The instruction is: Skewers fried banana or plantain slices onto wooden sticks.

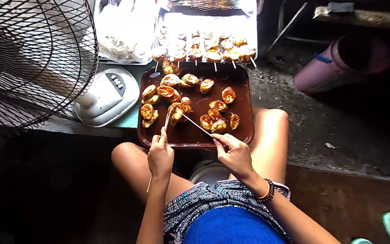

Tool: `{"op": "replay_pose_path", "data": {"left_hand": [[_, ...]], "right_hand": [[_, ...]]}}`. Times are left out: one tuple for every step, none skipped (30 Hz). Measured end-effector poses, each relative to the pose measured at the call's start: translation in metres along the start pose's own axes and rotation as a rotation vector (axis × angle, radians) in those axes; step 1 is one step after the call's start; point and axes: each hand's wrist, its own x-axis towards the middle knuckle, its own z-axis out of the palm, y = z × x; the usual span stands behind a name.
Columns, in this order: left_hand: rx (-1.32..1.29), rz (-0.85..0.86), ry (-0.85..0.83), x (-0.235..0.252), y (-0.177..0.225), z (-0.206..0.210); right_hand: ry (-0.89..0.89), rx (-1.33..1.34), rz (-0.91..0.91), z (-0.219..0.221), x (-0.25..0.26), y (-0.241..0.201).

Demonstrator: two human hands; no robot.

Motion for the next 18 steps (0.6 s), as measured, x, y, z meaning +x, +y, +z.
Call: {"op": "replay_pose_path", "data": {"left_hand": [[-0.07, 0.002, 0.004, 0.0, -0.005, 0.002], [-0.128, 0.002, 0.006, 0.001, -0.007, 0.004], [-0.166, 0.0, 0.005, 0.002, -0.008, 0.005], [-0.183, -0.002, -0.004, 0.002, -0.008, 0.005], [-0.187, -0.005, -0.013, 0.003, -0.007, 0.006], [-0.185, -0.011, -0.024, 0.004, -0.006, 0.007], [-0.184, -0.018, -0.035, 0.004, -0.005, 0.007], [-0.182, -0.024, -0.041, 0.004, -0.004, 0.008], [-0.183, -0.028, -0.048, 0.005, -0.003, 0.009], [-0.186, -0.03, -0.053, 0.005, -0.003, 0.01], [-0.193, -0.032, -0.061, 0.004, -0.002, 0.011], [-0.201, -0.034, -0.068, 0.004, -0.003, 0.012], [-0.215, -0.039, -0.075, 0.003, -0.003, 0.014], [-0.23, -0.045, -0.081, 0.003, -0.004, 0.014], [-0.243, -0.054, -0.088, 0.002, -0.004, 0.015], [-0.25, -0.061, -0.091, 0.001, -0.005, 0.015], [-0.25, -0.071, -0.092, 0.0, -0.005, 0.014], [-0.236, -0.082, -0.09, -0.001, -0.006, 0.012]], "right_hand": [[0.002, 0.021, 0.014, -0.001, -0.001, 0.001], [-0.002, 0.047, 0.033, -0.002, -0.002, 0.002], [-0.008, 0.074, 0.055, -0.003, -0.002, 0.004], [-0.011, 0.1, 0.071, -0.004, -0.001, 0.005], [-0.014, 0.122, 0.085, -0.006, -0.001, 0.006], [-0.014, 0.134, 0.093, -0.006, 0.0, 0.007], [-0.015, 0.142, 0.098, -0.007, 0.0, 0.007], [-0.014, 0.146, 0.1, -0.007, 0.0, 0.006], [-0.013, 0.148, 0.099, -0.007, 0.001, 0.005], [-0.007, 0.149, 0.098, -0.006, 0.001, 0.005], [-0.005, 0.148, 0.097, -0.006, 0.002, 0.004], [-0.005, 0.146, 0.096, -0.005, 0.002, 0.003], [-0.01, 0.144, 0.094, -0.005, 0.002, 0.002], [-0.012, 0.134, 0.087, -0.005, 0.002, 0.001], [-0.012, 0.12, 0.078, -0.004, 0.003, -0.002], [-0.011, 0.104, 0.067, -0.004, 0.003, -0.004], [-0.011, 0.087, 0.058, -0.002, 0.003, -0.006], [-0.016, 0.073, 0.054, -0.001, 0.003, -0.009]]}}
